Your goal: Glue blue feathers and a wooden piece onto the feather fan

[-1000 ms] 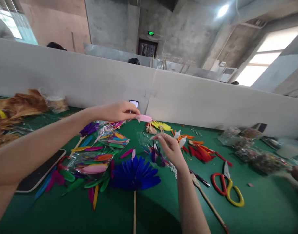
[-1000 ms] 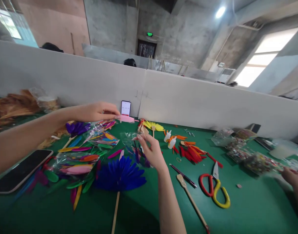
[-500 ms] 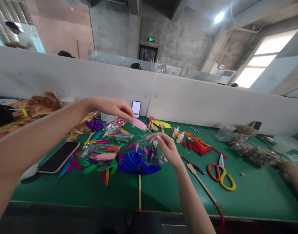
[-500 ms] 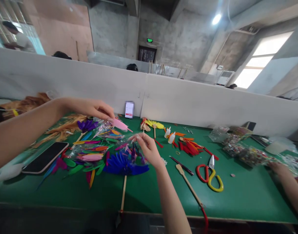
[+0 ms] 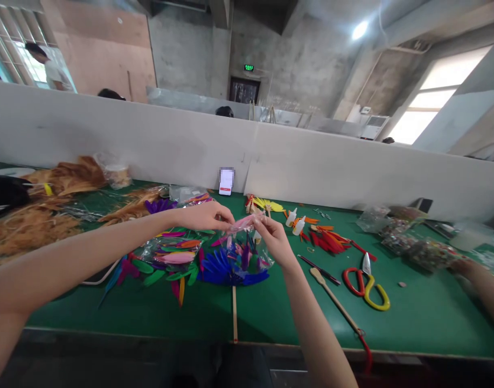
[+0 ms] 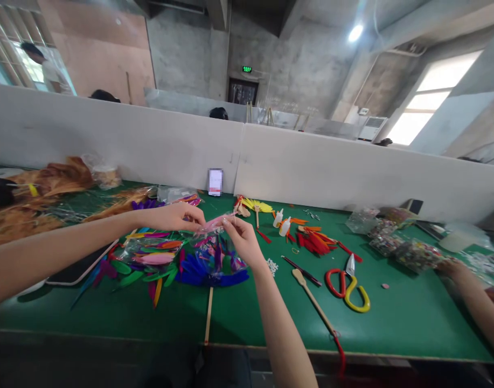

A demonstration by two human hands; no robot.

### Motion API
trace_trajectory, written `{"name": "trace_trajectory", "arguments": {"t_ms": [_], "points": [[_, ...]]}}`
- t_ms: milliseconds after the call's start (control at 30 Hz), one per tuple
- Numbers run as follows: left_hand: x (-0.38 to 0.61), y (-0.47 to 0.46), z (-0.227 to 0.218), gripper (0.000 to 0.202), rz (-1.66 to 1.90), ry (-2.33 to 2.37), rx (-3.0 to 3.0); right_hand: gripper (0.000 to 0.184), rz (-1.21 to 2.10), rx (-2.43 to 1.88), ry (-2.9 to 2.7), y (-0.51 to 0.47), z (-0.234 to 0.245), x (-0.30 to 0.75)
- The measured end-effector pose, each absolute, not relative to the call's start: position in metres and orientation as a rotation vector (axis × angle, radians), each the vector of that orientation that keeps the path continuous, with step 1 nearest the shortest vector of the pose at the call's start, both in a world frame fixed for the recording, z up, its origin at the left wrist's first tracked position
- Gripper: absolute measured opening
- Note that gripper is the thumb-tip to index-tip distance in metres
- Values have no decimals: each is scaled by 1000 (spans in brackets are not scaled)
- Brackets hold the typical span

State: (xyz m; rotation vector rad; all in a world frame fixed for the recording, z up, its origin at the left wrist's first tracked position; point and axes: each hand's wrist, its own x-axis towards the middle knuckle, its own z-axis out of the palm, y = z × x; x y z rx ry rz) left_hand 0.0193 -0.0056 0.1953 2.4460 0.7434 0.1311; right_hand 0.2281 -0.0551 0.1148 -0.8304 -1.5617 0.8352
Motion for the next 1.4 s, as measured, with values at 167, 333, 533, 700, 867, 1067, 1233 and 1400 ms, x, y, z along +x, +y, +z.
{"name": "trace_trajectory", "arguments": {"t_ms": [167,333,533,700,867,1067,1233,1400], "points": [[11,5,199,27,10,652,2521,28,809,-871,-1552,-57,115,224],[8,19,202,37,142,673,2324,32,878,-853,-1688,-62,120,220],[37,10,194,38,210,686,2356,31,905,-800,-1870,-60,124,215],[53,8,185,25,389,738,2282,34,818,-882,-1865,-56,120,213],[42,15,193,22,565,904,2204,30,871,-844,-1770,-54,116,216],[24,19,197,22,755,911,1909,31,872,-814,-1658,-50,114,217],[33,9,192,21,729,896,1943,27,848,-762,-1618,-47,118,218],[42,6,192,26,580,881,2186,27,744,-753,-1622,-45,121,218]]}}
